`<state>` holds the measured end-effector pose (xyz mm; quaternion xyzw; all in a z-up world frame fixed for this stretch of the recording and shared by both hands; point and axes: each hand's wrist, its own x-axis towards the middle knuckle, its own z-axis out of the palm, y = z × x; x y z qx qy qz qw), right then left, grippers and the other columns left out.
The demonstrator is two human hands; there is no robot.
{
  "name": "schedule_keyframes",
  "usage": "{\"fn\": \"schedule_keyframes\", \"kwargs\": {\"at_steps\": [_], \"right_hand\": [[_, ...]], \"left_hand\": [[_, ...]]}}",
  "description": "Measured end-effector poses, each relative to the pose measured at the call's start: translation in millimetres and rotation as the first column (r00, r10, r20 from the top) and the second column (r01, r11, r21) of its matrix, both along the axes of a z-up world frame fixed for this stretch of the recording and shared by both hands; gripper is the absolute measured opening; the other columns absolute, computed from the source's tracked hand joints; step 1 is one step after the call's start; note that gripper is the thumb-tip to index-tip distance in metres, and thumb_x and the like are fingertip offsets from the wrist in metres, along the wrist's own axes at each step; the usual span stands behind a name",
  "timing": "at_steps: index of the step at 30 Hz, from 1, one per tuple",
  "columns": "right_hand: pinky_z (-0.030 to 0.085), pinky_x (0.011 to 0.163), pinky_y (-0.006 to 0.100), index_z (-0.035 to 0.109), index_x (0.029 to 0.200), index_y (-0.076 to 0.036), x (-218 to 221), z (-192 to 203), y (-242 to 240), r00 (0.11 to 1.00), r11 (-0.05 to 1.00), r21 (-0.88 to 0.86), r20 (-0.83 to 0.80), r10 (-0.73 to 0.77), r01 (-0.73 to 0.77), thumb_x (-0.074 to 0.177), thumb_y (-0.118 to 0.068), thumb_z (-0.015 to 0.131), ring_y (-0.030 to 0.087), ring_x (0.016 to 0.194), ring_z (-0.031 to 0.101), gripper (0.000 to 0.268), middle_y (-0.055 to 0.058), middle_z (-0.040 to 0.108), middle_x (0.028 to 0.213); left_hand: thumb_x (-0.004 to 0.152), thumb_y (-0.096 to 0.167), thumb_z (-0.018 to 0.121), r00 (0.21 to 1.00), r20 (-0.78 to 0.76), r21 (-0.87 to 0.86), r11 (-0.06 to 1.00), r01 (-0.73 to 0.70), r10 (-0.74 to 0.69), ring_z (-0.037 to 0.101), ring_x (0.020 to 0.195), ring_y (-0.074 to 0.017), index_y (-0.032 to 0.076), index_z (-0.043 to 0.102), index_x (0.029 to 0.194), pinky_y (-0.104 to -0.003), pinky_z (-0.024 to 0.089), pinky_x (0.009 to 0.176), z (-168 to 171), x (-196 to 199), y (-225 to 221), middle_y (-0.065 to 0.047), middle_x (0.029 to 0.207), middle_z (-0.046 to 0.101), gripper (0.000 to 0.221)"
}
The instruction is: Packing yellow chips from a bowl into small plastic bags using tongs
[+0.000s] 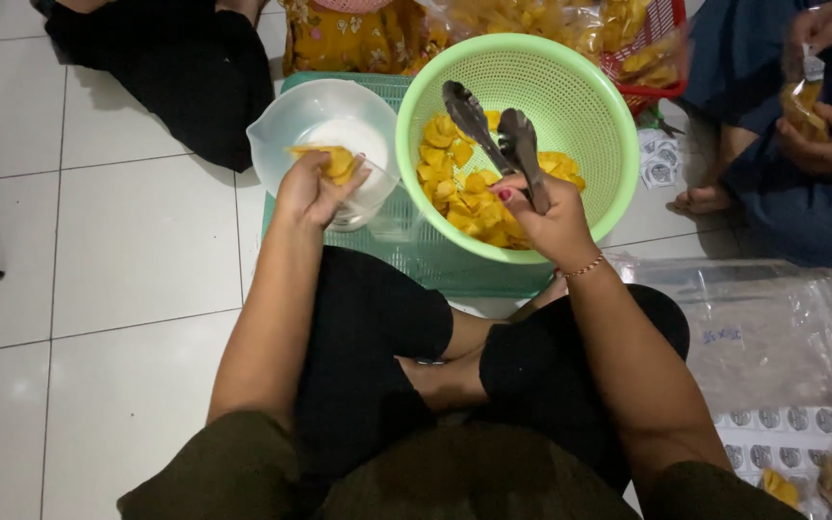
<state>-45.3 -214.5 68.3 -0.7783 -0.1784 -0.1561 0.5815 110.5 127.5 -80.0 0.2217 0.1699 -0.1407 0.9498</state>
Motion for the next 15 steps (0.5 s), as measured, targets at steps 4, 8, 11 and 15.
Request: {"fn": "schedule_keyframes", "kwargs": {"at_steps": [4, 8, 11, 15], "right_hand": [[0.045, 0.069, 0.025, 0.079, 0.101, -0.003, 3, -13, -9, 0.999, 1.0, -0.014, -0.035, -0.022, 0.021, 0.097, 0.002, 0.071, 0.01, 0.068, 0.051, 0.01, 0.006, 0.062, 0.071], [0.048, 0.073, 0.032, 0.079, 0.102, -0.004, 6, -26, -18, 0.998, 0.997, -0.054, -0.021, -0.055, 0.054, 0.096, 0.004, 0.072, 0.015, 0.073, 0.055, 0.012, 0.013, 0.067, 0.078], [0.044, 0.068, 0.028, 0.077, 0.107, -0.003, 3, -25, -25, 0.996, 0.995, -0.077, -0.064, -0.064, 0.059, 0.097, 0.005, 0.071, 0.013, 0.07, 0.053, 0.014, 0.009, 0.068, 0.084], [0.042, 0.069, 0.02, 0.075, 0.111, 0.0, -2, -6, -26, 0.992, 0.989, -0.115, -0.072, -0.099, 0.091, 0.101, 0.009, 0.066, 0.008, 0.072, 0.051, 0.016, 0.004, 0.07, 0.094]], "left_hand": [[0.093, -0.003, 0.056, 0.998, 0.069, 0.236, 0.971, -0.028, 0.012, 0.06, 0.118, -0.0562, 0.0, 0.016, 0.153, -0.078, 0.052, 0.089, 21, -13, -8, -0.028, 0.135, 0.043, 0.071], [0.095, 0.005, 0.068, 0.984, 0.145, 0.432, 0.888, -0.158, 0.104, 0.053, 0.126, -0.0576, 0.024, -0.021, 0.156, -0.079, 0.056, 0.082, 12, -11, -6, -0.03, 0.155, 0.022, 0.109], [0.096, 0.006, 0.063, 0.942, 0.331, 0.606, 0.755, -0.251, 0.047, 0.048, 0.135, -0.0499, 0.01, -0.003, 0.156, -0.058, 0.049, 0.1, 59, -52, -12, -0.034, 0.157, 0.023, 0.09], [0.094, 0.002, 0.054, 0.87, 0.49, 0.832, 0.328, -0.447, -0.056, 0.041, 0.143, -0.0396, 0.0, 0.034, 0.152, -0.043, 0.038, 0.117, 125, -106, -20, -0.022, 0.156, 0.037, 0.062]]}}
